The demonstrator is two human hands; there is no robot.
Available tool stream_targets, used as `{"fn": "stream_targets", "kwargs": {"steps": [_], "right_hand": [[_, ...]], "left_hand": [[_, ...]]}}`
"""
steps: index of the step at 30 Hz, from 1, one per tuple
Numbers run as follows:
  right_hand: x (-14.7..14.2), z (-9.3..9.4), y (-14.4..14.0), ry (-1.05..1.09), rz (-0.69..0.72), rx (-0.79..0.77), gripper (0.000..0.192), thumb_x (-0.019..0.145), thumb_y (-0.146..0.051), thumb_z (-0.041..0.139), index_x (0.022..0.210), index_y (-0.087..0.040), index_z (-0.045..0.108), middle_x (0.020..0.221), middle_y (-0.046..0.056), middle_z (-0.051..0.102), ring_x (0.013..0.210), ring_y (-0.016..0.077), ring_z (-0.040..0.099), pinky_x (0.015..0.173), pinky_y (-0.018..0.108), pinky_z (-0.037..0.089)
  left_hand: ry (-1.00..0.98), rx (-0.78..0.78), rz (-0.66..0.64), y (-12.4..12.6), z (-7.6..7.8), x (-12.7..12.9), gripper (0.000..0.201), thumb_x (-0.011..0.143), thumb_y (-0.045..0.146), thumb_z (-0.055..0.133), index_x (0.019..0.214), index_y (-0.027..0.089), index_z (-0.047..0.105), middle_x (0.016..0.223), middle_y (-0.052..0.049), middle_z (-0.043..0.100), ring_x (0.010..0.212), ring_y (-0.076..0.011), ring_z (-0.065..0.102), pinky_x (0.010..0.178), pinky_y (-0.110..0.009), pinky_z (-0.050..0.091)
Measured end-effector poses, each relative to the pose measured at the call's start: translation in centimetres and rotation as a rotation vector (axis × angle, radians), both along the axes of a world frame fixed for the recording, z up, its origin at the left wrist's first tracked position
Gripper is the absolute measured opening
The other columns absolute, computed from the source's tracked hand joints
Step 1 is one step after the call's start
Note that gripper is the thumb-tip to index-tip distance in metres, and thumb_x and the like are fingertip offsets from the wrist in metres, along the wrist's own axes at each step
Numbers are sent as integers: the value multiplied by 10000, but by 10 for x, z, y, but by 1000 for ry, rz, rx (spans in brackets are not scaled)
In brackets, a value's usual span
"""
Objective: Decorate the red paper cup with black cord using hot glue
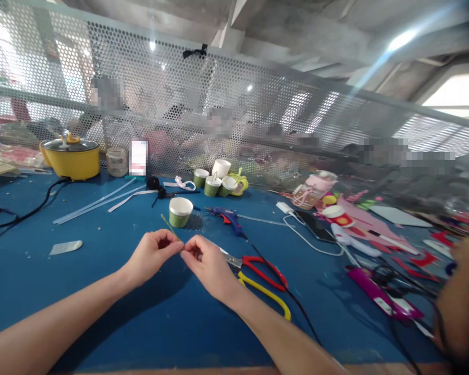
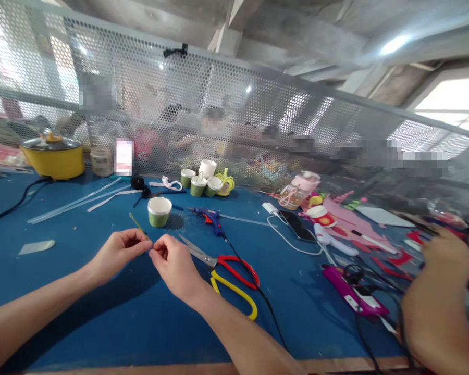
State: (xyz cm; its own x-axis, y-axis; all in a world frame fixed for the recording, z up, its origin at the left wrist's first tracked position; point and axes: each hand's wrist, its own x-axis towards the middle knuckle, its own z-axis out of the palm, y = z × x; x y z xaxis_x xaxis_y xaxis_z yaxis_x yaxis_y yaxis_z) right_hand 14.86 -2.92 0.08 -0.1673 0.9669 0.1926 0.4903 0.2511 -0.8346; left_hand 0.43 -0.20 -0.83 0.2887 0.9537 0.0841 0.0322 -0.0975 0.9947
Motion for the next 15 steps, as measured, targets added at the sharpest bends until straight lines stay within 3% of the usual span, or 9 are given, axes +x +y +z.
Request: {"fn": "stream_targets", "kwargs": {"steps": [4,9,15], "right_hand": [[1,1,1,84,22,-75,124,746,-255,540,674,-184,468,601,-29,468,532,90,413,483,222,346],[11,2,7,296,220,-400,197,761,-350,548,727,-165,488,573,-49,477,417,50,399,408,202,318],[14,-2,10,616,328,-647,276,670,-354,666,721,-156,480,583,-40,545,400,37,437,372,174,327]], "left_hand": [[4,-25,-19,0,1,0,239,657,353,620,581,149,523,521,41,489,481,-75,389,458,-199,297],[-16,-55,-103,1,4,-1,227,684,339,611,593,150,524,530,35,503,490,-75,391,455,-201,280],[-123,-105,-188,1,6,-3,219,695,322,626,610,147,526,537,33,525,486,-69,419,465,-200,294]]}}
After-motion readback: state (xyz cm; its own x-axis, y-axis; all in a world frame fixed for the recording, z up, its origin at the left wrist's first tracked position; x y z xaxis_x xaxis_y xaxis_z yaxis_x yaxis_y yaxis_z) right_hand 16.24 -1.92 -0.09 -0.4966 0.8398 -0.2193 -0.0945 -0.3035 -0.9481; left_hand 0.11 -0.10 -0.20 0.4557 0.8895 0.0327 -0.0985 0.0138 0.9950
